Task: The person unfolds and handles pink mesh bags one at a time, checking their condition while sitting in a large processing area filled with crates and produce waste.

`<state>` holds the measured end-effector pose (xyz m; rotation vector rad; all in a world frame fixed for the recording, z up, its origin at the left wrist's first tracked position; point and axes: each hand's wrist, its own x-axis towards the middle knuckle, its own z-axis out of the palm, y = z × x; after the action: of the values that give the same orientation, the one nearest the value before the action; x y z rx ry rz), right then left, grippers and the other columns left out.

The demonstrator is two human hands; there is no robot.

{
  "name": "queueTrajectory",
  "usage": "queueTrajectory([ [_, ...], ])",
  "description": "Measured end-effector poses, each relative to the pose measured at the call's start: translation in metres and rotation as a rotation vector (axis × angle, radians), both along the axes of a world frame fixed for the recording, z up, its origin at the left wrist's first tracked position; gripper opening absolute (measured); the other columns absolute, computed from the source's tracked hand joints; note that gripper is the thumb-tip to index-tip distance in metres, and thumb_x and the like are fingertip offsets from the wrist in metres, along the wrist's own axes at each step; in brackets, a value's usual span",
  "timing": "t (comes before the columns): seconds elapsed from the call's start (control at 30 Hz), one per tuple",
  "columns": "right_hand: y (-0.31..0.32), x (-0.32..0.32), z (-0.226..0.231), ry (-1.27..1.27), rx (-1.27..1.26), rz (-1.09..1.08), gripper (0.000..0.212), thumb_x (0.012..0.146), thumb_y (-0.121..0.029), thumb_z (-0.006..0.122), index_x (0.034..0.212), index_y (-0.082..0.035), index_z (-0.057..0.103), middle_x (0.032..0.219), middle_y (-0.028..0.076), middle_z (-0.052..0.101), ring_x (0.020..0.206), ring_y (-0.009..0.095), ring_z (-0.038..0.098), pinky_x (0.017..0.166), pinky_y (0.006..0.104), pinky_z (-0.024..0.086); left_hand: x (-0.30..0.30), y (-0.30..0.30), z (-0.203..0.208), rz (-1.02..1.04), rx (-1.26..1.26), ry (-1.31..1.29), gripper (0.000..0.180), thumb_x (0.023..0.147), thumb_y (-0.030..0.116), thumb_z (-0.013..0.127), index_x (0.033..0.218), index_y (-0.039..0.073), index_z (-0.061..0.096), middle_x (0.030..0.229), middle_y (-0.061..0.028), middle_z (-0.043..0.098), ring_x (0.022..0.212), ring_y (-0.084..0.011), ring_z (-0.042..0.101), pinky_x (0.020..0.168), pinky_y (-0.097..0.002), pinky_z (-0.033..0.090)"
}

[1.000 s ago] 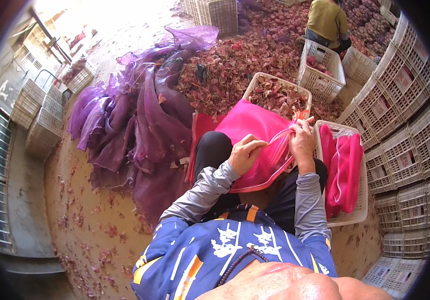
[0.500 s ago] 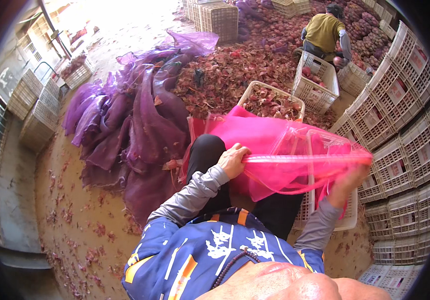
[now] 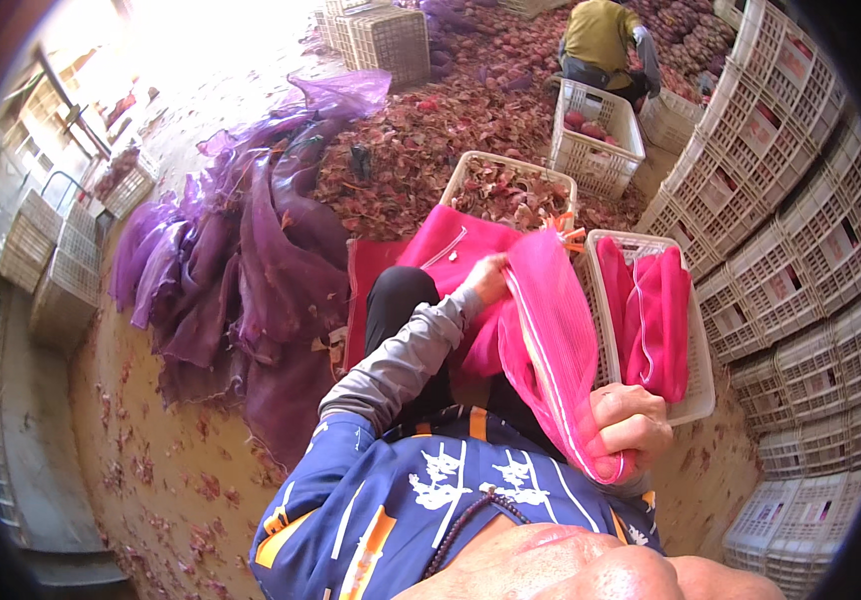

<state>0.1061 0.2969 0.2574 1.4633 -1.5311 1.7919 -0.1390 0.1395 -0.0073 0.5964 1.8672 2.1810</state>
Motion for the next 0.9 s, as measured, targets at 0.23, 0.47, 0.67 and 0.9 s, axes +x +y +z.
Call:
queueTrajectory([
  [0.23,0.020,0.010,0.005,0.040,0.048,0.098,0.020,0.083,-0.017,0.072,0.084,0.000,0.061,0.072,0.012,0.063,0.054,0.021,0.061,0.046,0.0319,0.046,0.002,-0.009,0.250,0.615,-0.500,1.394,0.034,0.061,0.000,0.060,0.093,0.008,0.066,0.107,-0.0118,0.065,0.111,-0.0364,0.055,0.102,-0.0508,0.033],
  [0.47,0.012,0.008,-0.020,-0.291,0.020,-0.382,0.016,0.086,-0.012,0.064,0.078,-0.001,0.056,0.069,0.011,0.061,0.058,0.018,0.059,0.052,0.0279,0.046,-0.027,-0.014,0.218,-0.013,-0.441,0.972,0.047,0.084,0.011,0.063,0.130,0.009,0.053,0.122,-0.0131,0.061,0.109,-0.0330,0.060,0.094,-0.0434,0.046],
  [0.67,0.055,-0.003,-0.083,-0.576,-0.173,-0.894,0.007,0.091,-0.008,0.056,0.086,-0.003,0.056,0.072,0.003,0.058,0.058,0.011,0.053,0.054,0.0242,0.042,0.013,-0.078,0.154,0.070,-0.506,0.386,0.050,0.082,-0.006,0.052,0.130,0.009,0.051,0.097,-0.0069,0.065,0.086,-0.0158,0.063,0.075,-0.0285,0.051],
  [0.9,0.111,-0.010,-0.139,-0.848,-0.591,-0.934,0.007,0.093,-0.003,0.057,0.099,-0.003,0.058,0.082,0.000,0.057,0.064,0.004,0.050,0.055,0.0196,0.042,0.115,-0.167,0.119,0.308,-0.407,0.143,0.031,0.079,-0.006,0.059,0.109,0.002,0.061,0.098,-0.0016,0.058,0.092,-0.0101,0.055,0.080,-0.0232,0.046],
])
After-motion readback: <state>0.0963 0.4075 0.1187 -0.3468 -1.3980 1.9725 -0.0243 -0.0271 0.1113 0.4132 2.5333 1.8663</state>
